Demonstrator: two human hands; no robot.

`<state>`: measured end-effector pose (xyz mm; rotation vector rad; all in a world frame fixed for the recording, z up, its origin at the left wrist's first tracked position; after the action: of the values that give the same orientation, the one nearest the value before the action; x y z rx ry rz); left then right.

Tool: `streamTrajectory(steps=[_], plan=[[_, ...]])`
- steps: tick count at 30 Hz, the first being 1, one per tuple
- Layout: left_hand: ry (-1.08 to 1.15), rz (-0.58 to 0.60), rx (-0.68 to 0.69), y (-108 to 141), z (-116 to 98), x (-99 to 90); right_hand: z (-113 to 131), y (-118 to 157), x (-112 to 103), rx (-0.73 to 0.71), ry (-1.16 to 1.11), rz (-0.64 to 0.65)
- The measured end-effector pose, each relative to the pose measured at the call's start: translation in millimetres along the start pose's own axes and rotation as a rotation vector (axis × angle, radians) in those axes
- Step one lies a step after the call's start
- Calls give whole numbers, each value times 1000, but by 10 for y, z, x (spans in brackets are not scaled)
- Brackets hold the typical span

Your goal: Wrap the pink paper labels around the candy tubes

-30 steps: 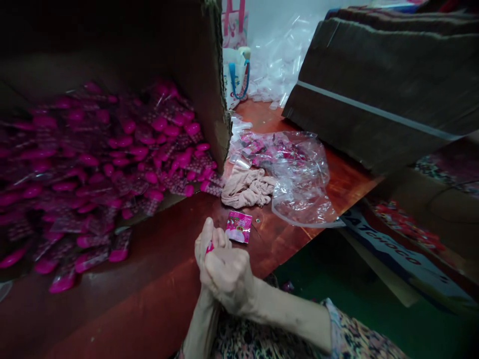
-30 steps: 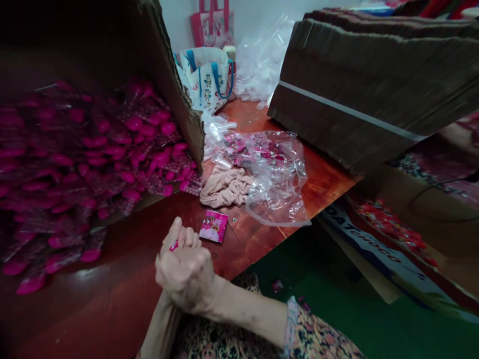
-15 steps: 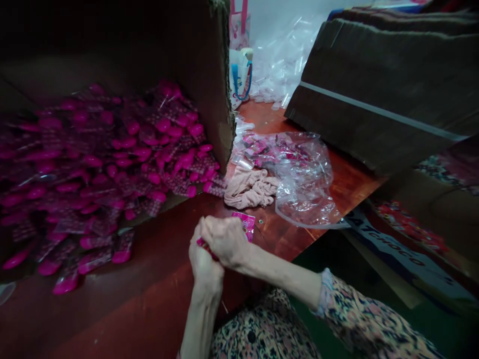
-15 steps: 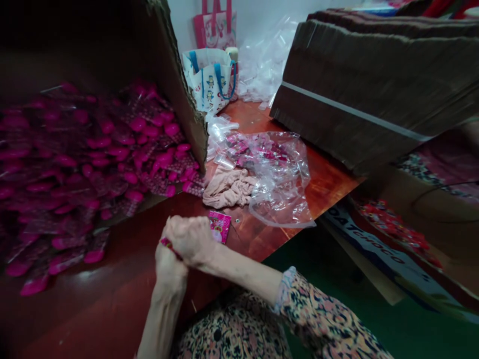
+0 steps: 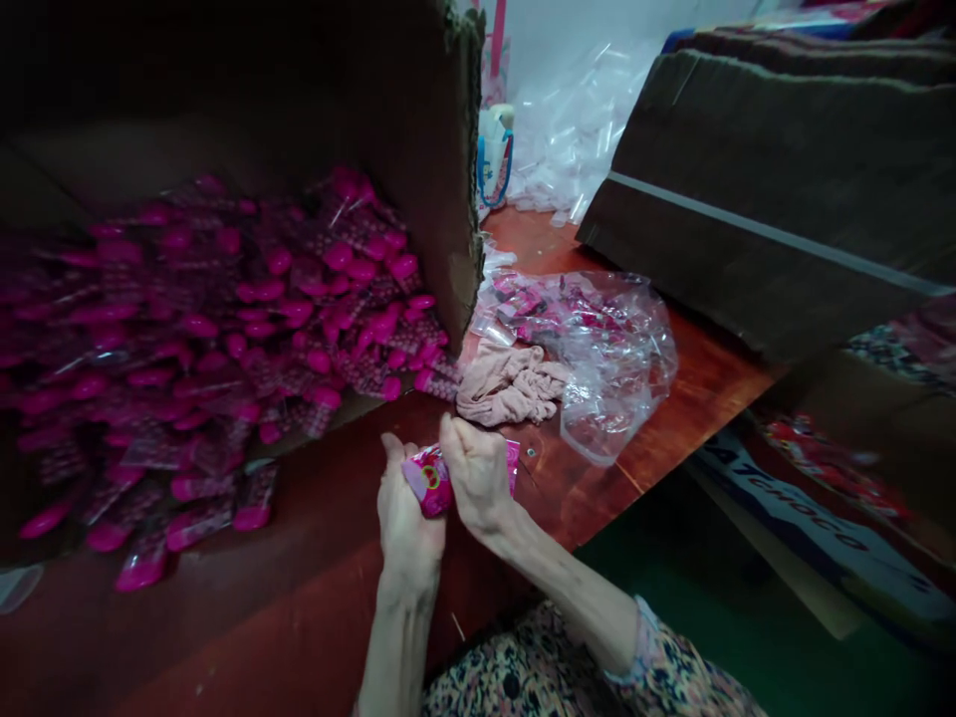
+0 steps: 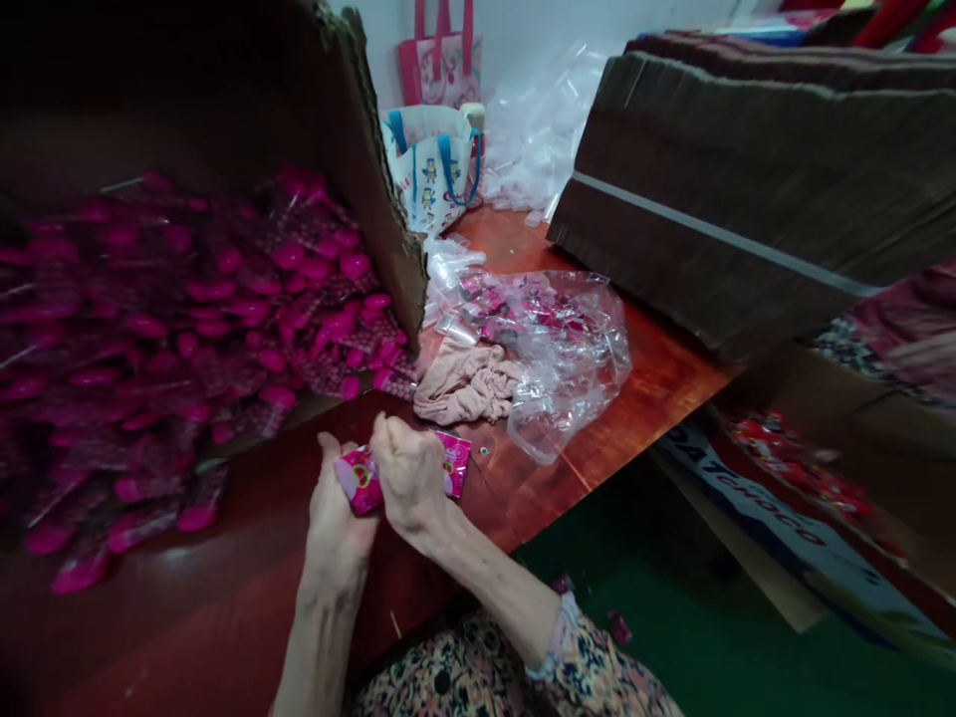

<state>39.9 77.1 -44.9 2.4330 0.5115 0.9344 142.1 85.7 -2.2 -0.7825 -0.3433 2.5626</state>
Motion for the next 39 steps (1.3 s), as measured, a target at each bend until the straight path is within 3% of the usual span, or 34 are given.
streamTrajectory(steps=[3, 6, 11, 15, 18, 30, 39], plan=[[1, 161, -52, 89, 65, 2, -212, 27, -80, 145, -66, -107], [-153, 262, -12, 237, 182, -13, -333, 119, -85, 234, -113, -167], [-187, 112, 84, 263, 263, -125, -335, 287, -74, 240, -163, -92], [-258, 159, 108, 156, 176, -180, -290, 318, -199, 142, -197, 65], [-313, 193, 96, 140, 146, -211, -253, 307, -306, 46, -195, 94], [-276, 162, 86, 201, 203, -279, -74, 560, -336, -299, -19, -113], [-257, 150, 116, 187, 169, -301, -61, 621, -279, -477, 94, -142]])
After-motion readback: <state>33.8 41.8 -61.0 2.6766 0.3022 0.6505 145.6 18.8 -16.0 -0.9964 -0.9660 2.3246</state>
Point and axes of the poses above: each hand's wrist, its own y-axis away from the middle knuckle, its own x-axis out of the palm, z = x × y, the point moved 5 cm from there along -y, towards the middle knuckle, and after that the axes turned 2 degrees about -z, right-handed, at the moved point
